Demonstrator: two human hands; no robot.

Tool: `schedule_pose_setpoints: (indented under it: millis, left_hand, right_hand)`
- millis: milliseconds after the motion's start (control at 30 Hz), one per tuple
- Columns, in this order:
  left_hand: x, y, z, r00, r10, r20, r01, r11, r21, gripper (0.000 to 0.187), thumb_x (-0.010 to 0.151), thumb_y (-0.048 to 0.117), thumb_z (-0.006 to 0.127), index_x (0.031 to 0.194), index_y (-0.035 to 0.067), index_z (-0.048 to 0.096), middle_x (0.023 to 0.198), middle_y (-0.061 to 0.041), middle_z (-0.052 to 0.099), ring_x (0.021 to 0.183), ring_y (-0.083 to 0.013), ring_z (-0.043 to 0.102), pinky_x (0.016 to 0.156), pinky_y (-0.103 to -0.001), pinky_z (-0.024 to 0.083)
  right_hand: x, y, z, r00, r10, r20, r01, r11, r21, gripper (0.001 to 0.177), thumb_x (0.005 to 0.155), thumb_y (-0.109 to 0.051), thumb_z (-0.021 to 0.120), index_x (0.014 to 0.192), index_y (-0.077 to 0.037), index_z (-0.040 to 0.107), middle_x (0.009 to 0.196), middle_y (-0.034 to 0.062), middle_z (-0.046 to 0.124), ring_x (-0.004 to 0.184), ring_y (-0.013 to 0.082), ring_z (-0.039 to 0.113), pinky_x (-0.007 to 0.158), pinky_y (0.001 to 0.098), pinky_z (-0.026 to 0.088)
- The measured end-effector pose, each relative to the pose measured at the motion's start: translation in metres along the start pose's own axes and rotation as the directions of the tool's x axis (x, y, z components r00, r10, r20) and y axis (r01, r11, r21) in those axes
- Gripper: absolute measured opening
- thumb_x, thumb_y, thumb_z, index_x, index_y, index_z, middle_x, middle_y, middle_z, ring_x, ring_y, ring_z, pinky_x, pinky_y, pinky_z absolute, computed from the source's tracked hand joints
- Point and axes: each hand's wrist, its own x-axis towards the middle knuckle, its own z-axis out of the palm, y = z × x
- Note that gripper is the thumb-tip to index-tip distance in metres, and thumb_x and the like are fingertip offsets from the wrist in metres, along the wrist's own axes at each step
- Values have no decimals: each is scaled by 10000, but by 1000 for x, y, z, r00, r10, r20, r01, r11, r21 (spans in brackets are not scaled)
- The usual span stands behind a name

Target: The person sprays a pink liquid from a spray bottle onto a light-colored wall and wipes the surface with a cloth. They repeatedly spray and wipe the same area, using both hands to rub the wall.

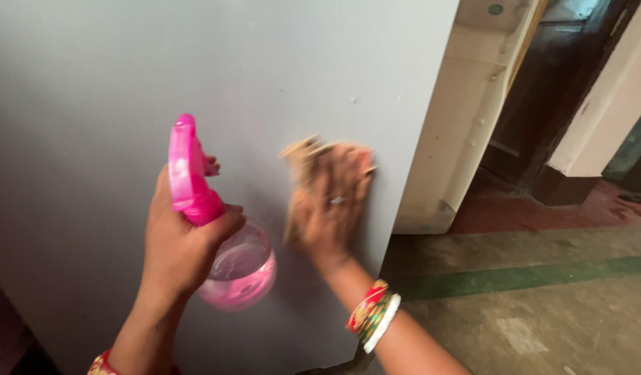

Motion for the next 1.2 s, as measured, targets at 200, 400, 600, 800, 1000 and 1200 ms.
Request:
schedule_pose_setpoints:
  millis: [200, 400, 600, 800, 1000, 1200]
  left_hand:
    - [8, 4, -5, 995, 95, -21, -96, 995, -28, 647, 681, 92, 786, 1283, 1, 568, 1241, -101, 615, 1144, -214, 622, 969, -349, 508]
    - [7, 7, -6, 995, -94, 9, 95, 995, -8, 583, 658, 111, 729, 1221, 53, 592, 1132, -65, 600, 937, -208, 629, 815, -353, 532]
    - [2, -9, -1, 993, -112, 20, 111, 991, 75, 611, 661, 147, 733, 1246, 60, 583, 1089, -85, 582, 957, -244, 637, 841, -356, 521]
    - [2, -5, -1, 998, -58, 13, 57, 995, 78, 655, 650, 149, 744, 1274, 56, 566, 1111, -91, 571, 970, -256, 630, 848, -356, 521]
    - [4, 1, -6, 992, -123, 15, 121, 989, 88, 622, 658, 139, 734, 1252, 54, 570, 1123, -91, 567, 956, -256, 630, 834, -357, 519]
    - [4, -3, -16, 999, -30, -12, 31, 995, 97, 632, 677, 149, 754, 1273, 51, 565, 1126, -94, 569, 1005, -265, 633, 879, -369, 519]
  right_hand:
    - [56, -9, 28, 958, -269, 97, 273, 962, -30, 638, 1088, -302, 565, 1626, -66, 317, 1682, 189, 313, 1592, 401, 245, 1316, 603, 188]
    - [110, 63, 2, 991, -123, 54, 129, 985, -114, 646, 1158, -330, 557, 1652, -37, 261, 1717, 151, 310, 1608, 417, 241, 1345, 557, 201]
    - [11, 40, -8, 990, -106, 98, 113, 991, -69, 713, 1114, -330, 577, 1650, -23, 222, 1702, 245, 215, 1590, 482, 174, 1307, 625, 143]
    - [38, -7, 20, 916, -328, 230, 332, 943, 22, 696, 1070, -343, 607, 1662, -139, 303, 1723, 139, 268, 1631, 349, 197, 1343, 609, 154]
    - [89, 40, -1, 983, -156, 101, 161, 986, -45, 676, 1139, -354, 554, 1665, -50, 258, 1721, 176, 276, 1626, 380, 205, 1322, 546, 157]
    - [30, 39, 8, 999, -51, 14, 52, 992, -117, 657, 1148, -336, 539, 1666, -72, 232, 1712, 189, 264, 1624, 376, 218, 1350, 594, 156]
